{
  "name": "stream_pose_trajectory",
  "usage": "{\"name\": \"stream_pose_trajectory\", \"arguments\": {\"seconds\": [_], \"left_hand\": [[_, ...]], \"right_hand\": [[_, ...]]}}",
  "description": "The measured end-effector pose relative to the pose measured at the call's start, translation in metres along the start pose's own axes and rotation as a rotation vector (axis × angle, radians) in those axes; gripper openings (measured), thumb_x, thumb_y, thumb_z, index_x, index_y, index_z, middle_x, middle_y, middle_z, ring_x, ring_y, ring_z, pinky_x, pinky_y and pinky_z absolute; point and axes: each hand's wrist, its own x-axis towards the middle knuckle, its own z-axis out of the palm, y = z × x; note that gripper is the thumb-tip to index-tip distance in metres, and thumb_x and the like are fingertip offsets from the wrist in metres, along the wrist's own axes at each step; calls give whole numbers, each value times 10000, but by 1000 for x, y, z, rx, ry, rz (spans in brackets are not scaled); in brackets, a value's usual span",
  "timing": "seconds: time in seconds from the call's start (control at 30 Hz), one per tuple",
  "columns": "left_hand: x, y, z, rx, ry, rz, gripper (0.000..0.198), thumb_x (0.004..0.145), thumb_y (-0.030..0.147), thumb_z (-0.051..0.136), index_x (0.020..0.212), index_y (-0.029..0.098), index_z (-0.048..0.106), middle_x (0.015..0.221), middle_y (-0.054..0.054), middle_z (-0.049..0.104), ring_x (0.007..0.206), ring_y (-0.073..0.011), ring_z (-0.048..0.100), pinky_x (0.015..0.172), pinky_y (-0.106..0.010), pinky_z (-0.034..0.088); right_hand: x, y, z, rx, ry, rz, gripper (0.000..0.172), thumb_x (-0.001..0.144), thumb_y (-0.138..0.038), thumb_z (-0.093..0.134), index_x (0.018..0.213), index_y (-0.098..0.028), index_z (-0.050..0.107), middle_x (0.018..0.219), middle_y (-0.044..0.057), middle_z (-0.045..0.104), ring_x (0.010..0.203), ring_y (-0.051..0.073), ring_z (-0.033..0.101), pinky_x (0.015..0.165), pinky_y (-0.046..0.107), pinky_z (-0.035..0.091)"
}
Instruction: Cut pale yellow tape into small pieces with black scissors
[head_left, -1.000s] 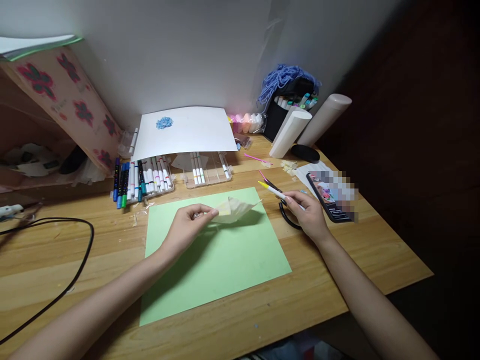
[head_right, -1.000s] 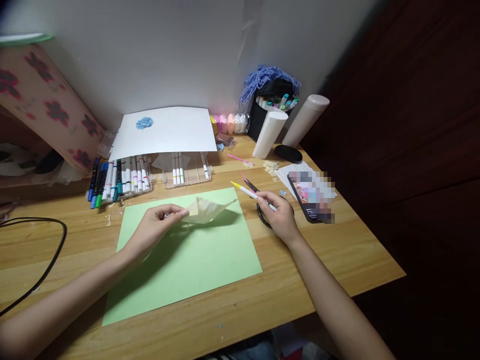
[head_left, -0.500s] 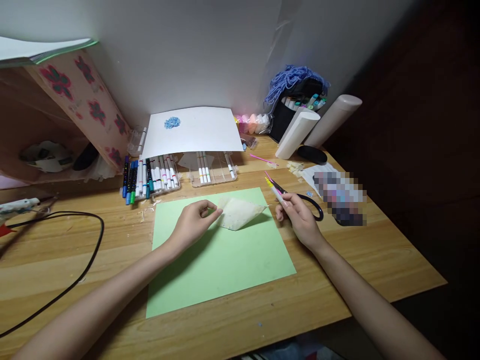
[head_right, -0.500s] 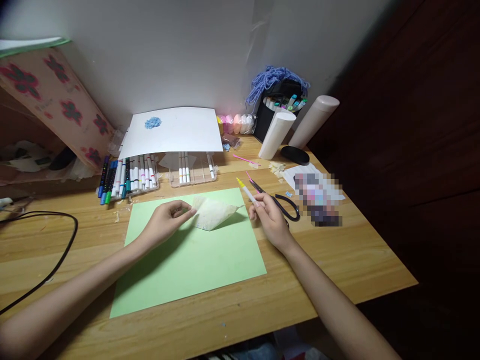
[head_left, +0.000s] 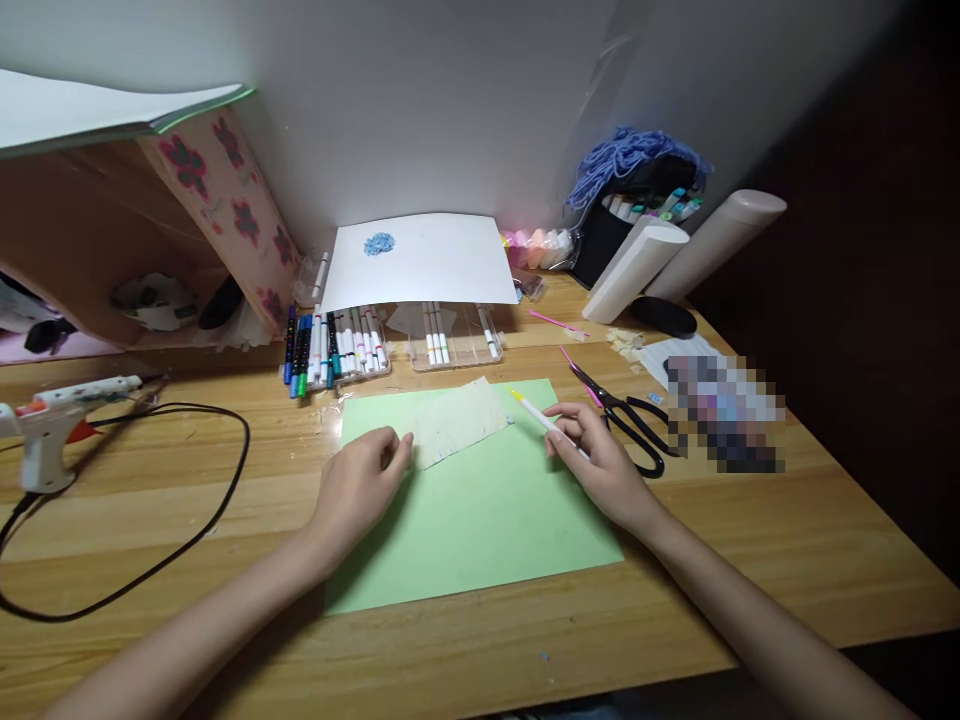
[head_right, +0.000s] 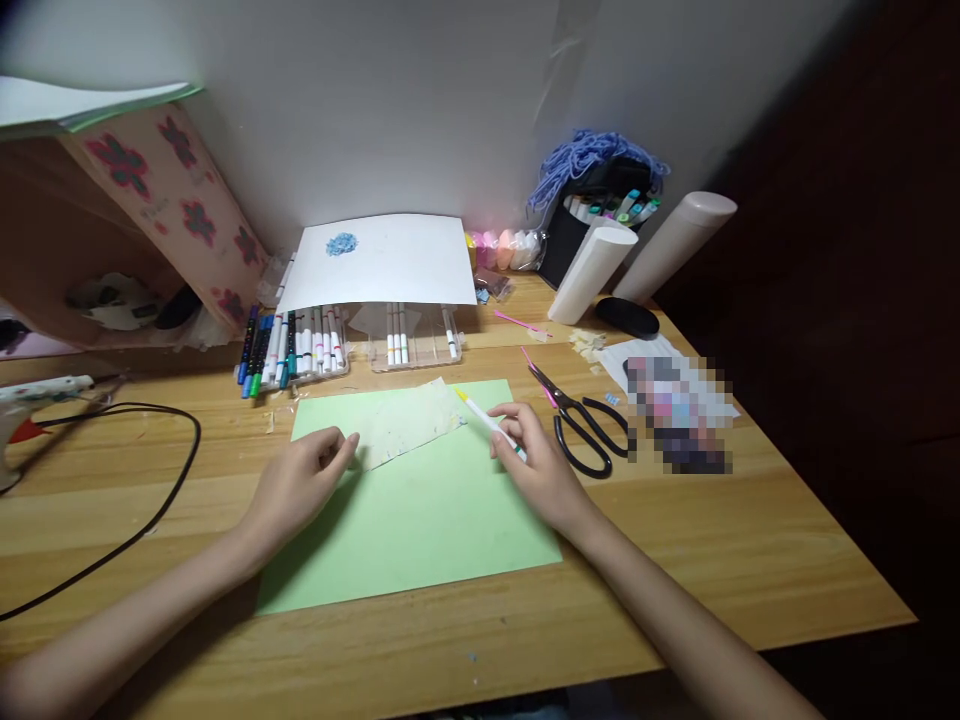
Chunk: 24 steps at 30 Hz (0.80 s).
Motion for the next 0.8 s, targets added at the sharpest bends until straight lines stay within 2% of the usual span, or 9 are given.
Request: {"name": "stream_pose_trajectory", "arguments": {"seconds": [0.1,0.17,0.23,0.4,0.6,0.8], "left_hand": [[-4,-5,3,121,51,291,363,936,366,321,769,168,575,696,-21,552,649,-149,480,589,-268,319],[2,-5,6,198,79,503,324,944,323,323,1025,174,599,786,-45,565,720,-168,491,627,-279,338],[9,-3,10,269,69,604,361,944,313,332,1237,202,512,829,-55,561,746,-184,487,630,-287,344],[19,-1,14,312,-19,613,405,947,331,309,1297,210,474,847,-65,546,772,-204,480,647,-315,368],[19,-3,14,268,-51,600,413,945,343,305,1306,220,466,840,-60,537,782,-203,479,651,-323,369],[20,-4,14,254,-57,592,411,943,347,310,1301,229,472,831,-54,533,766,-201,476,639,-325,361]], "right_hand": [[-4,-10,17,-179,-18,1,201,918,-311,416,1100,-229,435,695,-21,532,631,147,514,604,261,386],[-5,-14,28,-303,-33,-25,201,910,-281,416,1098,-221,451,723,-11,551,618,148,515,592,261,383],[-5,-16,36,-406,-49,-70,195,898,-250,422,1081,-212,477,760,6,579,636,155,532,597,263,387],[-3,-13,41,-539,-56,-141,198,873,-197,441,1047,-217,534,832,27,625,677,164,564,627,265,401],[0,-9,35,-565,-3,-101,187,872,-221,455,1033,-215,551,688,-6,559,603,151,524,578,249,383],[3,-8,27,-563,26,-82,175,871,-223,465,1018,-218,559,675,-10,551,602,149,519,569,244,375]]}}
